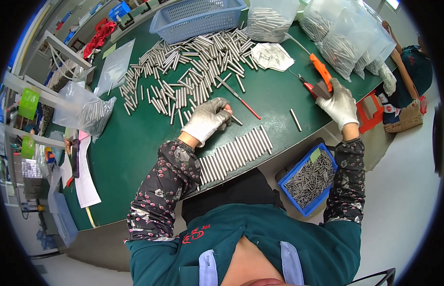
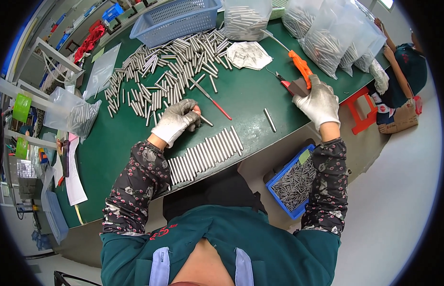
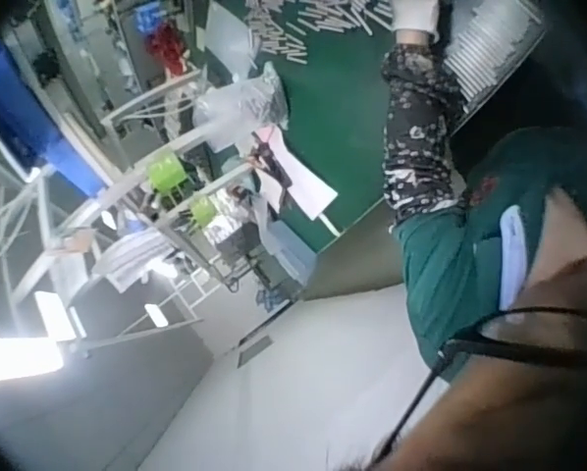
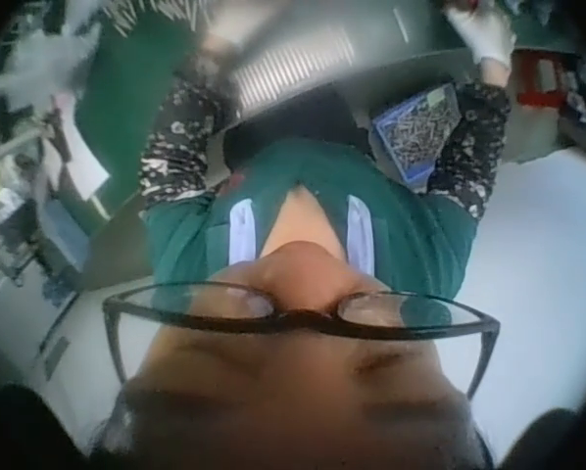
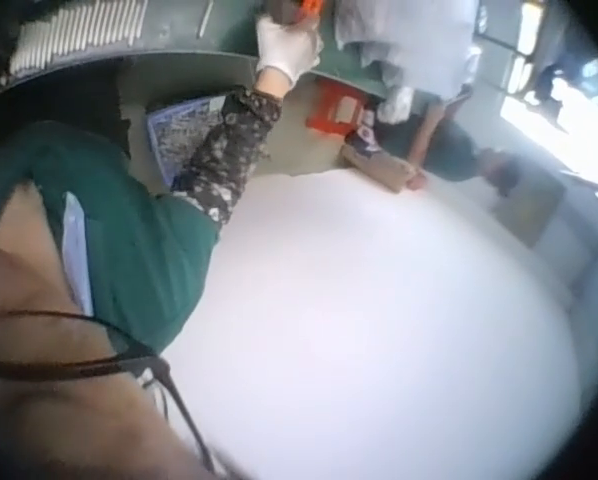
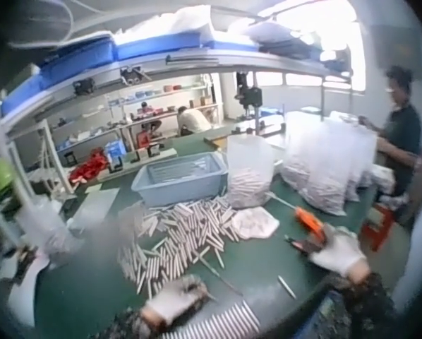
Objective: The worker is cleaning and organizing small cylindrical metal rods on a workbench using a brush, sandpaper block, and an air duster.
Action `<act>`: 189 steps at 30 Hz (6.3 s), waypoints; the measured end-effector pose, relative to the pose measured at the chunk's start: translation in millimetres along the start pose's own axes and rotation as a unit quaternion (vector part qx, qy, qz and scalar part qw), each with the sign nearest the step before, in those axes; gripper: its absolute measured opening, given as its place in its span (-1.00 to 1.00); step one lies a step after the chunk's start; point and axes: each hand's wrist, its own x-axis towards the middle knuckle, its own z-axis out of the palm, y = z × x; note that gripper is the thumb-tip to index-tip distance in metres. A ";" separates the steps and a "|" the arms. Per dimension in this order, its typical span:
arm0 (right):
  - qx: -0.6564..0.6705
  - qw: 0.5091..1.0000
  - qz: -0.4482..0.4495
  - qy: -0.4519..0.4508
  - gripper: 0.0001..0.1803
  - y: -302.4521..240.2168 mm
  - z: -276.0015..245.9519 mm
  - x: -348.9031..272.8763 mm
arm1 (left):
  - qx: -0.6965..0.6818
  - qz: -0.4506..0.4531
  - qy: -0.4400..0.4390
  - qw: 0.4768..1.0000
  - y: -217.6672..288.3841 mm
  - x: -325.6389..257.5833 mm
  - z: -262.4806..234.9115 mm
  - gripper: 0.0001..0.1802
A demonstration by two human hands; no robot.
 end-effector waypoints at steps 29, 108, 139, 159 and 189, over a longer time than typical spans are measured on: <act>0.144 0.988 -0.050 0.029 -0.39 34.6 -33.0 -17.5 | -0.024 -0.014 0.013 1.000 2.9 2.4 -1.9 -0.92; 0.049 0.949 -0.308 0.037 -0.50 -111.5 26.4 -54.4 | 0.014 -0.068 0.008 0.998 9.8 15.3 2.2 -0.79; 0.093 0.921 -0.374 0.053 -0.56 -115.8 27.6 -69.1 | 0.180 -0.075 0.027 0.980 7.0 24.8 1.6 -0.70; 0.093 0.937 -0.337 0.016 -0.48 -115.7 23.6 -66.5 | 0.216 -0.078 0.027 0.973 6.0 37.7 2.3 -0.67; 0.071 0.941 -0.328 0.037 -0.58 -102.4 22.7 -57.3 | 0.155 -0.091 0.026 0.983 5.6 31.6 4.2 -0.68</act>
